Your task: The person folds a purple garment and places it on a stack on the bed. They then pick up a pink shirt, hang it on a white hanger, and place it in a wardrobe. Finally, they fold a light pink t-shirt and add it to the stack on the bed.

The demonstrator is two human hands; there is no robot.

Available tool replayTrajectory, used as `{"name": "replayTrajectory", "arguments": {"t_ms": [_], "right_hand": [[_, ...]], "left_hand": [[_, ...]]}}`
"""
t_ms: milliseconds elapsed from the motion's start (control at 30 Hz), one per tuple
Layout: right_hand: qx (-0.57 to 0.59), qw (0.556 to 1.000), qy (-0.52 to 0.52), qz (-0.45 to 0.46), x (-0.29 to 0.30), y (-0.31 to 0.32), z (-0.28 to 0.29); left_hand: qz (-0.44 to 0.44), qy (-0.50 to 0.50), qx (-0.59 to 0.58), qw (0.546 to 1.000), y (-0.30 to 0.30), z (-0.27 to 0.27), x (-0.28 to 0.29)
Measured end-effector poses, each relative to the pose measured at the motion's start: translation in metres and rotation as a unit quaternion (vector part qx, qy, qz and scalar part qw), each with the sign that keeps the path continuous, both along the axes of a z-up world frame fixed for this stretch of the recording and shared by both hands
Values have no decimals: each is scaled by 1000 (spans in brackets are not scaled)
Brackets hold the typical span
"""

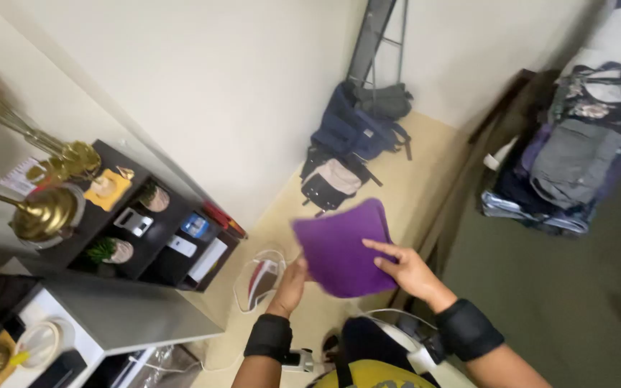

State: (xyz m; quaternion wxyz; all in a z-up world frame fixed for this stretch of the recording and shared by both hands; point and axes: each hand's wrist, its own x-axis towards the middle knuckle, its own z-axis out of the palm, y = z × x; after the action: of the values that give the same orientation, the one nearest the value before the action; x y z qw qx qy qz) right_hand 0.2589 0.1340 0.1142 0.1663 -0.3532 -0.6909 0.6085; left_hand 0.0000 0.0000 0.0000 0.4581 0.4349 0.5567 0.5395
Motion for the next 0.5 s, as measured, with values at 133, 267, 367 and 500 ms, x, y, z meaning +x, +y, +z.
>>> {"name": "replayTrajectory", "arguments": {"t_ms": [133,267,367,500], "right_hand": [[0,1000,-9,-8,5,26,-23],[-46,999,1,-29,9,77,-31],[-2,999,40,-36,-1,124,-12],[40,998,31,-33,-12,196,24]], "left_hand": [[-37,8,-111,993,44,8,-3],[-127,180,-162,962,103,22,-12],[-168,133,-215,953,155,-22,-29],[-195,13,-276,941,241,-4,-24]]}}
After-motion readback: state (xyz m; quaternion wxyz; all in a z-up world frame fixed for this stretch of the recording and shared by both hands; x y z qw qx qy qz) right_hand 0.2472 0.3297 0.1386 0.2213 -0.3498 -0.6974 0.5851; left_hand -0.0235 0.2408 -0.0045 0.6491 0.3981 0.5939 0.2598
